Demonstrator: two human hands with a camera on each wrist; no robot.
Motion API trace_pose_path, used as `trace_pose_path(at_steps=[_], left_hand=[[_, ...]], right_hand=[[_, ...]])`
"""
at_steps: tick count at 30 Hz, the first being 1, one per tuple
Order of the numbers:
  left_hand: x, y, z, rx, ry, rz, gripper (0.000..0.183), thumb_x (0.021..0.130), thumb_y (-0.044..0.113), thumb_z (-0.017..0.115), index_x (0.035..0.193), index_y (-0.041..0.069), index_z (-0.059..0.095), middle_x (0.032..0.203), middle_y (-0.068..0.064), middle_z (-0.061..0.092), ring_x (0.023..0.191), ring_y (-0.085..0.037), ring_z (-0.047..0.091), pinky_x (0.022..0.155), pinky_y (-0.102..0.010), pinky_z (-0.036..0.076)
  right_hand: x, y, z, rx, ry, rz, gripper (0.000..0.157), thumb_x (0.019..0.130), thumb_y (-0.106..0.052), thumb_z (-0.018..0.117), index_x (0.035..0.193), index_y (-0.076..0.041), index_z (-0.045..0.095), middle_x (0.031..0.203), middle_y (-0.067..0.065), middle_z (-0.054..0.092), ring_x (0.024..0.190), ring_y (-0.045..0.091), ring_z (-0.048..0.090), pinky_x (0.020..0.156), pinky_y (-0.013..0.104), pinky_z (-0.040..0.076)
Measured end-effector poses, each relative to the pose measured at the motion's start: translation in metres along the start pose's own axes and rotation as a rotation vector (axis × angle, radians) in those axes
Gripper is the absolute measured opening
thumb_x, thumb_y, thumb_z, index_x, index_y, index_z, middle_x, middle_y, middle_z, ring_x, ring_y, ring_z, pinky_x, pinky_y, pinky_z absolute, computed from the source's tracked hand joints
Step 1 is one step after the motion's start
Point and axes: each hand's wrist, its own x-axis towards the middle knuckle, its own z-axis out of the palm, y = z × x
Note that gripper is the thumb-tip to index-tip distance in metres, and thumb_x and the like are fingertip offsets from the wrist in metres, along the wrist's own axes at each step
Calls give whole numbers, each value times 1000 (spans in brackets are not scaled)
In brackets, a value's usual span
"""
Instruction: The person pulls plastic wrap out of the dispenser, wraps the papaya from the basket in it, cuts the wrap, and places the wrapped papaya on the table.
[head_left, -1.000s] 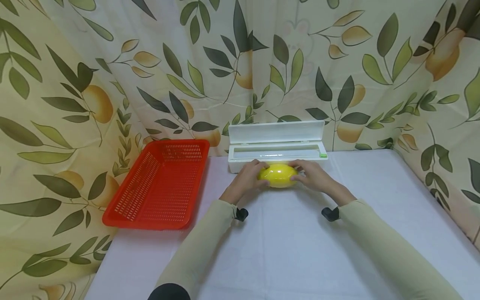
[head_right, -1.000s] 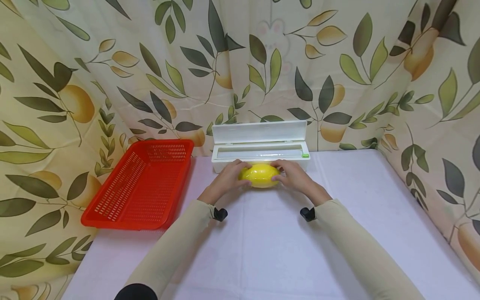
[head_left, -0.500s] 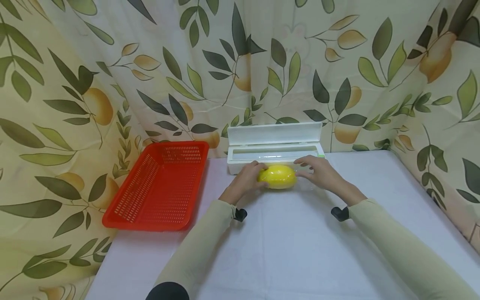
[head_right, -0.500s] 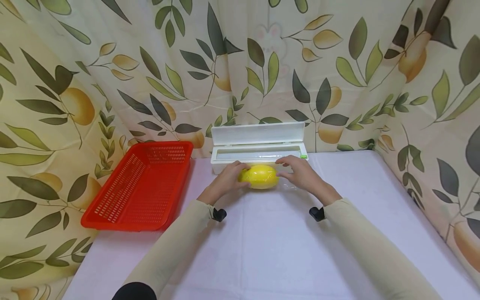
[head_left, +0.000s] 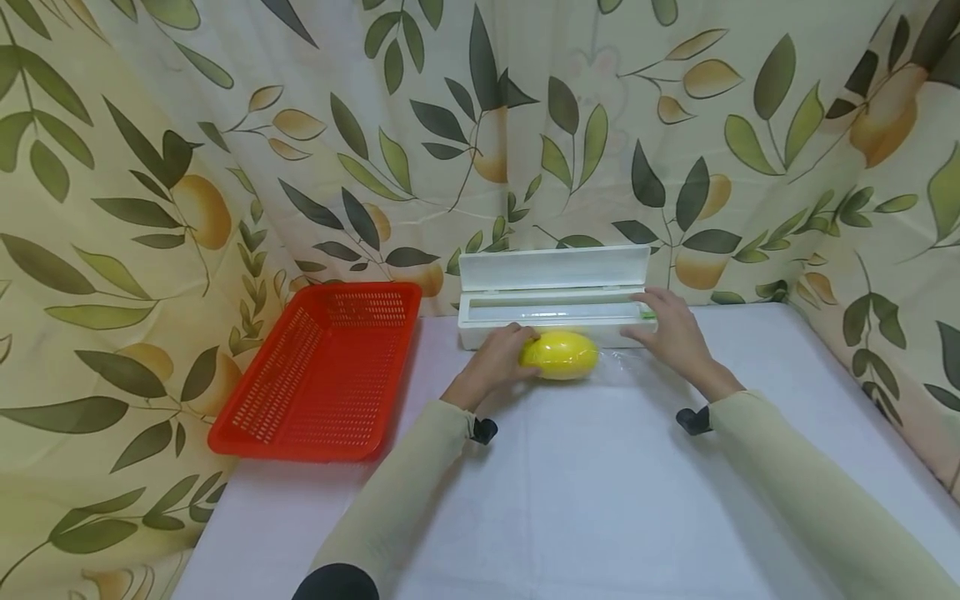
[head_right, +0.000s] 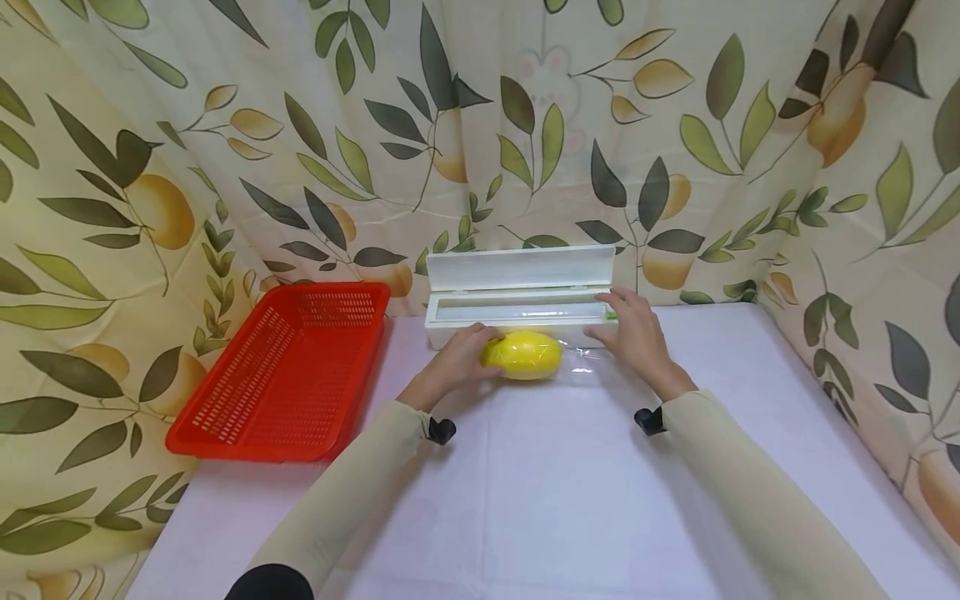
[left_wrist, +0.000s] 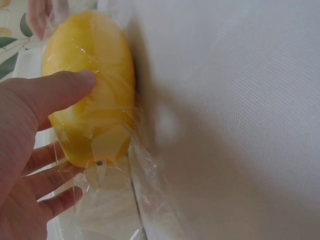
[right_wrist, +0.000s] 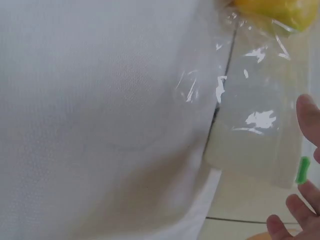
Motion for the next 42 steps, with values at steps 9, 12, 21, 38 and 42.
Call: trace_pose_path(at_steps=[9, 12, 21, 38, 42], left_hand=[[2, 3, -1, 108, 3, 18, 61, 84, 38, 86, 134, 10, 63, 125, -5, 66, 111, -19, 61, 102, -33, 46], [2, 4, -3, 160, 3, 18, 62, 84, 42, 85, 135, 13, 64, 127, -3, 67, 113, -20, 60, 102, -37, 45], [2, 9, -10, 203, -36, 2, 69, 82, 51, 84, 138, 17, 62, 133, -2, 65, 117, -23, 58, 101, -40, 45], [4, 12, -14, 259, 2, 20, 64, 82, 55, 82, 133, 18, 68, 129, -1, 67, 112, -22, 59, 91, -37, 45], [12, 19, -17, 239, 36, 60, 58, 87, 53, 78, 132, 18, 68, 129, 0, 67, 114, -21, 60, 93, -36, 46]], right_hand=[[5, 19, -1, 109, -125, 124, 88, 93, -30, 78, 159, 0, 29, 165, 28, 22, 149, 52, 20, 117, 68, 18], [6, 26, -2, 110, -156, 143, 90, 94, -35, 77, 161, -2, 26, 166, 25, 21, 149, 52, 21, 117, 68, 19], [7, 33, -4, 118, -179, 193, 91, 91, -47, 76, 161, -8, 31, 165, 21, 26, 148, 52, 24, 115, 70, 22], [8, 36, -1, 147, -190, 204, 91, 91, -47, 76, 161, -9, 31, 163, 25, 28, 145, 54, 28, 112, 71, 26], [9, 36, 0, 162, -189, 216, 92, 91, -47, 76, 161, -10, 30, 163, 24, 29, 145, 53, 30, 113, 70, 26]])
